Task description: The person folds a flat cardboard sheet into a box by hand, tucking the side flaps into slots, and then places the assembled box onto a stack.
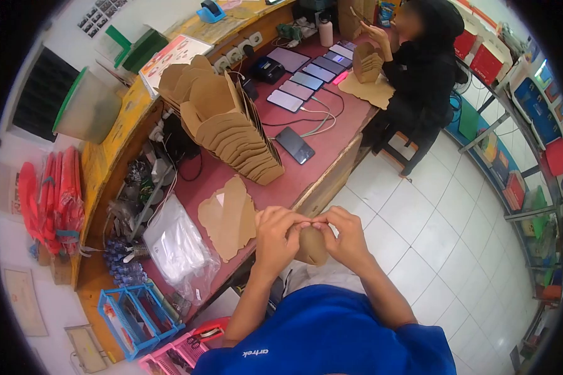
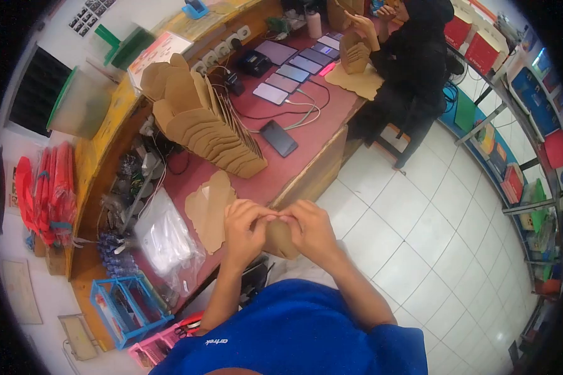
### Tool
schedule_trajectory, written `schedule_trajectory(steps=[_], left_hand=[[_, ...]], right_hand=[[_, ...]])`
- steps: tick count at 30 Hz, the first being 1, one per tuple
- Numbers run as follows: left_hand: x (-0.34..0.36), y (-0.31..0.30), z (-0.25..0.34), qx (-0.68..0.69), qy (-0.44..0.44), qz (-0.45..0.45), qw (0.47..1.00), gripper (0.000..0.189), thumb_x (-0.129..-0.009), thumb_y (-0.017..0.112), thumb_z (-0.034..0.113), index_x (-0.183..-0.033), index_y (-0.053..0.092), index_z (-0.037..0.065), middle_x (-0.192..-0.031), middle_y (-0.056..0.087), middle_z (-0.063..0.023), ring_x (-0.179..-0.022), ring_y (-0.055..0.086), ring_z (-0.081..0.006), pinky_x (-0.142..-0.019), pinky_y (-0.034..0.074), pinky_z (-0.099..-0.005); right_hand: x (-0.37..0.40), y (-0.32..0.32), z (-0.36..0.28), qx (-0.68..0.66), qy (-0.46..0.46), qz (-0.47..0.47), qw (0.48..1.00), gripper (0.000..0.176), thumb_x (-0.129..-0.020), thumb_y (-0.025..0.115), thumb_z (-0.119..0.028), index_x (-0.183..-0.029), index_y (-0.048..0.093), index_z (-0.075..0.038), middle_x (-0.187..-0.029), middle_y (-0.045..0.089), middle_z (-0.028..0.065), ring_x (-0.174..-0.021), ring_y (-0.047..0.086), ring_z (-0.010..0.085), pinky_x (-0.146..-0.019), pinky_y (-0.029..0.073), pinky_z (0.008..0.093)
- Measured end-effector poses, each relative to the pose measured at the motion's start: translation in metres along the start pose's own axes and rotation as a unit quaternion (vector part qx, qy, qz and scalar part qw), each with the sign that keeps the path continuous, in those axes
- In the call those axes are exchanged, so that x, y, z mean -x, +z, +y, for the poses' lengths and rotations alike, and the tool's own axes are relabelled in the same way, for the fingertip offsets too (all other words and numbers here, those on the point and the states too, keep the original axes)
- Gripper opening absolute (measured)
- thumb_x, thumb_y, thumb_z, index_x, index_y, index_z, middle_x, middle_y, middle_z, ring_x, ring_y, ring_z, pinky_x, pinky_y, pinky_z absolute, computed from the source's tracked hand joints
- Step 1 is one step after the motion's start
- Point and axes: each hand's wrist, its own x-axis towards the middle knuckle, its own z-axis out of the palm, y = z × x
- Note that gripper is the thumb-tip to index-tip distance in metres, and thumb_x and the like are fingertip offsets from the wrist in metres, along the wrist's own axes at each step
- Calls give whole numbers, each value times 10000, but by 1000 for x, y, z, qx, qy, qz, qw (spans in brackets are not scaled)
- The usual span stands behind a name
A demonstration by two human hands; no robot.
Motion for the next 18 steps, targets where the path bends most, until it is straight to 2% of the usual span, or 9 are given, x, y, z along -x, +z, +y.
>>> schedule_trajectory(steps=[3,7,11,14,18], left_hand=[[1,2,2,-20,-21,23,999,99,-822,722,106,-906,773,123,-871,686,-45,-940,600,-258,-905,374,-405],[7,5,1,-42,1,39,998,104,-832,719,104,-914,776,134,-895,703,-35,-942,596,-251,-912,381,-400],[9,5,8,11,11,41,999,123,-844,714,97,-936,779,146,-910,721,-2,-960,595,-233,-930,376,-394],[8,4,12,-13,28,62,998,135,-782,712,46,-856,775,140,-804,724,-3,-870,622,-239,-886,405,-371],[6,4,12,-27,41,96,994,142,-771,704,34,-843,771,136,-805,724,1,-862,620,-235,-882,404,-368]], right_hand=[[-2,1,-10,-21,0,15,1000,95,-853,682,-12,-934,731,-19,-832,650,159,-803,635,354,-714,496,422],[5,8,3,-6,-20,42,999,83,-846,694,-8,-920,731,-12,-819,652,153,-785,644,346,-695,498,413],[10,3,7,-9,-21,34,999,74,-844,699,-9,-910,732,-11,-808,655,146,-759,642,341,-672,501,406],[11,1,5,-9,-36,18,999,64,-846,707,-15,-904,734,-14,-787,651,136,-731,637,326,-654,501,395],[9,8,-4,-43,-32,55,997,69,-839,718,-3,-905,734,-17,-776,647,133,-709,635,304,-637,494,377]])
